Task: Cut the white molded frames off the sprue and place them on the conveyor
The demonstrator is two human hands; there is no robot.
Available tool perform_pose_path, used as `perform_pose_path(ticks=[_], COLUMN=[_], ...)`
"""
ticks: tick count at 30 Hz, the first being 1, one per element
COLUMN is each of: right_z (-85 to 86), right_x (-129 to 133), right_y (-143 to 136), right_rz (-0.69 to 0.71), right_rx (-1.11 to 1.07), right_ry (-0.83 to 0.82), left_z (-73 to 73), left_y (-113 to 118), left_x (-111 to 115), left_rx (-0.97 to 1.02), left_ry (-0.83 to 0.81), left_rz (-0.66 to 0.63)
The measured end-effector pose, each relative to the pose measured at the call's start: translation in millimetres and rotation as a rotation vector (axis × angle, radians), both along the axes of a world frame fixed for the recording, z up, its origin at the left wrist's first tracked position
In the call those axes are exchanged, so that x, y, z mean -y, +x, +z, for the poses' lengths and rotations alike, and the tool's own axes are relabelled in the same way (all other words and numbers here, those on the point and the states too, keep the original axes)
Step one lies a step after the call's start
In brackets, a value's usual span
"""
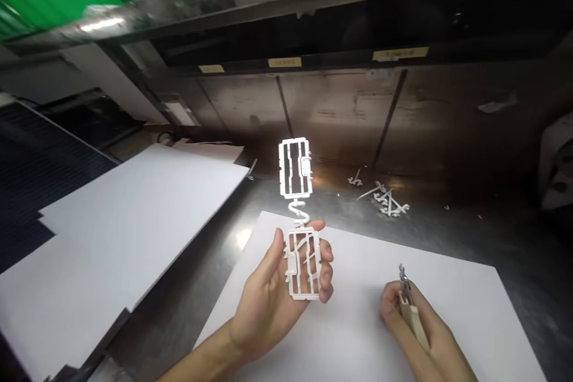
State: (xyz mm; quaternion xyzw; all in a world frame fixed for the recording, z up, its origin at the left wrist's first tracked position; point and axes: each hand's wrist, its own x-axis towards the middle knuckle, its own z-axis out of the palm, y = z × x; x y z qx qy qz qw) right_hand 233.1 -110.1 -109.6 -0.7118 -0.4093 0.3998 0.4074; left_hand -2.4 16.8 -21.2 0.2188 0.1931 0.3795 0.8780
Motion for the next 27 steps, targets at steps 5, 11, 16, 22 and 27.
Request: perform_pose_path(ticks=[5, 11, 16, 22, 27], right_z=[19.0, 30.8, 27.2, 34.6, 31.9], right_x=[-8.4, -10.1, -10.7, -9.6, -9.7], right_y=[-14.4, -28.6, -31.6, -30.8, -21.5], right_rz=[-0.051, -0.08, -0.081, -0.014, 0.048], right_rx=[-0.006, -0.026, -0.053, -0.079, -0.087], right_ry=[-0.031, -0.05, -0.034, -0.055, -0.056], left_z=[-5.4, -13.8, -14.5, -12.8, -7.4], left_y=[3.9, 2.5, 2.8, 3.4, 4.0], left_x=[4.1, 5.8, 6.4, 4.5, 3.6], left_rx=[-0.055, -0.057, -0.049, -0.027, 0.01], left_ry=[0.055, 0.131, 0.137, 0.108, -0.038], left_rz=[-0.097, -0.14, -0.143, -0.17, -0.201])
